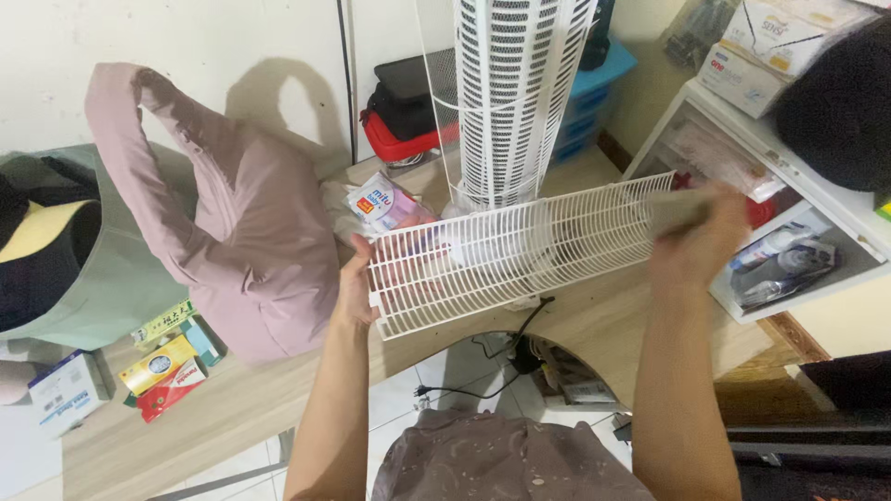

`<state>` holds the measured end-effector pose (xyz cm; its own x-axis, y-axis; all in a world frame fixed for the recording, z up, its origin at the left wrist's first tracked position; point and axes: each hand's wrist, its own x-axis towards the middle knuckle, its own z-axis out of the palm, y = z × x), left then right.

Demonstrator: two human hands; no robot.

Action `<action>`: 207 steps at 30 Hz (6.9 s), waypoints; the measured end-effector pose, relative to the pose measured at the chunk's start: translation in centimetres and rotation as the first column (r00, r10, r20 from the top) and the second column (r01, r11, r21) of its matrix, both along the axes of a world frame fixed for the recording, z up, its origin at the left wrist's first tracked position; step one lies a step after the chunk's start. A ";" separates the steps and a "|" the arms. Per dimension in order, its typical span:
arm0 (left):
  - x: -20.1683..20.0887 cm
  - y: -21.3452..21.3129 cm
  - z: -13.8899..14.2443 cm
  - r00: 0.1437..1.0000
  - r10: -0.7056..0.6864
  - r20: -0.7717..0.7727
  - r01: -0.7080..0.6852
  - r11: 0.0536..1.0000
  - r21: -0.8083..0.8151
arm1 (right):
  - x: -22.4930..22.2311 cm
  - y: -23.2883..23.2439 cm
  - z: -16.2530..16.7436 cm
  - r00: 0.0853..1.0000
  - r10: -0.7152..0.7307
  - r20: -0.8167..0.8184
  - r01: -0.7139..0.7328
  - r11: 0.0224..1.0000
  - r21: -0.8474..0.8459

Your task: The person wipes the front grille of a tower fan with a tissue, then detaches the rear grille panel and wipes its slats, then aligns and reattaches the grille panel onto the fan body and presses it into place.

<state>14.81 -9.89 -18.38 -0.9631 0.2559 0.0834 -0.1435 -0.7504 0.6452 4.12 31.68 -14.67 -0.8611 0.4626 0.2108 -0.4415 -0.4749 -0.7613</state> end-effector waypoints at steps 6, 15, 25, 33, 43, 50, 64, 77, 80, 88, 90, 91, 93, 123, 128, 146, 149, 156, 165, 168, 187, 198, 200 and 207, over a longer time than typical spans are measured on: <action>-0.6 1.9 0.0 0.999 -0.026 -0.027 0.024 0.996 -0.089 | 9.7 -18.4 0.9 0.785 0.574 -0.232 -0.035 0.415 0.909; 0.5 -0.7 -1.1 0.998 0.062 0.016 -0.063 0.998 0.025 | 4.0 -13.5 -0.1 0.778 0.625 -0.072 -0.025 0.146 0.989; 0.4 -1.1 1.0 0.991 0.087 0.105 -0.090 0.996 0.019 | 3.8 -12.2 -0.3 0.996 -0.039 0.085 -0.076 0.176 0.981; -0.8 1.8 -1.0 0.966 0.118 0.230 -0.093 0.989 -0.116 | 10.0 -23.1 1.4 0.781 0.606 -0.152 0.053 0.178 0.983; 0.1 -1.0 1.9 0.993 0.103 0.056 -0.108 0.990 0.094 | -1.8 2.5 1.2 0.974 -0.152 0.170 -0.185 -0.089 0.979; -1.3 -1.2 0.4 0.999 0.041 0.010 -0.042 0.995 0.089 | -0.6 0.7 0.3 0.935 -0.256 0.244 -0.309 -0.259 0.915; 2.1 -2.0 -5.4 0.955 -0.115 0.274 0.149 0.983 -0.107 | 4.7 2.0 -3.8 0.909 -0.243 0.340 -0.264 0.297 0.918; 8.3 -6.1 -8.7 0.902 0.037 0.430 -0.028 0.999 -0.027 | -2.5 -7.3 -8.7 0.720 0.241 0.651 -0.495 -0.480 0.725; 9.0 -6.8 -11.1 0.865 0.111 0.489 -0.116 0.993 -0.020 | -2.2 -19.1 -8.9 0.567 0.536 0.626 -0.480 -0.403 0.779; 10.4 -7.2 -12.3 0.801 0.254 0.542 -0.213 0.967 -0.139 | -4.1 -42.5 -12.0 0.774 0.608 0.178 -0.233 0.013 0.972; 10.2 -6.9 -12.0 0.814 0.188 0.549 -0.178 0.981 -0.072 | -4.9 -44.4 -12.2 0.814 0.563 0.145 -0.171 -0.007 0.985; 10.3 -6.9 -11.9 0.819 0.153 0.553 -0.157 0.987 -0.039 | -5.4 -45.1 -12.3 0.833 0.538 0.128 -0.142 -0.015 0.990; 10.5 -6.7 -11.6 0.839 0.160 0.520 -0.200 0.980 0.021 | -6.2 -45.7 -12.6 0.847 0.472 0.246 -0.136 -0.254 0.958; 11.7 -8.2 -4.1 0.916 0.168 0.363 -0.195 0.980 0.040 | -10.9 -37.8 0.8 0.601 0.704 0.378 -0.798 0.501 0.336; 11.9 -8.5 -4.4 0.899 0.214 0.382 -0.239 0.971 0.018 | -10.3 -37.1 0.8 0.561 0.761 0.325 -0.823 0.553 0.128; 9.7 -8.8 -3.9 0.836 0.321 0.445 -0.308 0.946 -0.102 | -7.0 -33.3 9.5 0.702 0.660 -0.268 -0.335 0.638 0.693; 9.8 -8.4 -3.5 0.831 0.332 0.446 -0.315 0.942 -0.113 | -5.4 -33.0 9.0 0.626 0.769 -0.128 0.200 0.000 0.980; 6.2 -7.5 -1.4 0.928 0.239 0.285 -0.239 0.970 -0.036 | -4.8 -34.0 8.9 0.808 0.578 -0.111 -0.075 0.287 0.955; 4.4 -8.7 0.2 0.961 0.089 0.262 -0.067 0.993 -0.093 | 3.7 -27.0 8.9 0.616 0.787 0.021 -0.538 0.401 0.742; 5.2 -8.8 -1.5 0.946 0.138 0.293 -0.104 0.986 -0.131 | 10.3 -27.0 5.4 0.292 0.956 0.015 -0.337 0.088 0.937; 3.5 -3.8 -4.1 0.951 -0.234 0.201 0.193 0.960 0.202 | 13.2 -0.8 0.5 0.906 0.009 0.423 -0.352 -0.540 0.765; 3.7 -3.8 -2.9 0.971 -0.054 0.232 0.036 0.996 0.079 | 12.4 7.6 2.2 0.821 -0.501 0.272 0.073 0.565 0.822; 4.1 -4.0 -2.3 0.966 -0.054 0.252 0.038 0.997 0.066 | 11.3 8.7 2.3 0.881 -0.417 0.226 -0.052 0.388 0.920; 4.5 -6.9 -3.4 0.977 -0.138 0.161 0.106 0.976 0.192 | 4.8 7.7 -0.2 0.980 0.145 -0.136 0.152 -0.103 0.983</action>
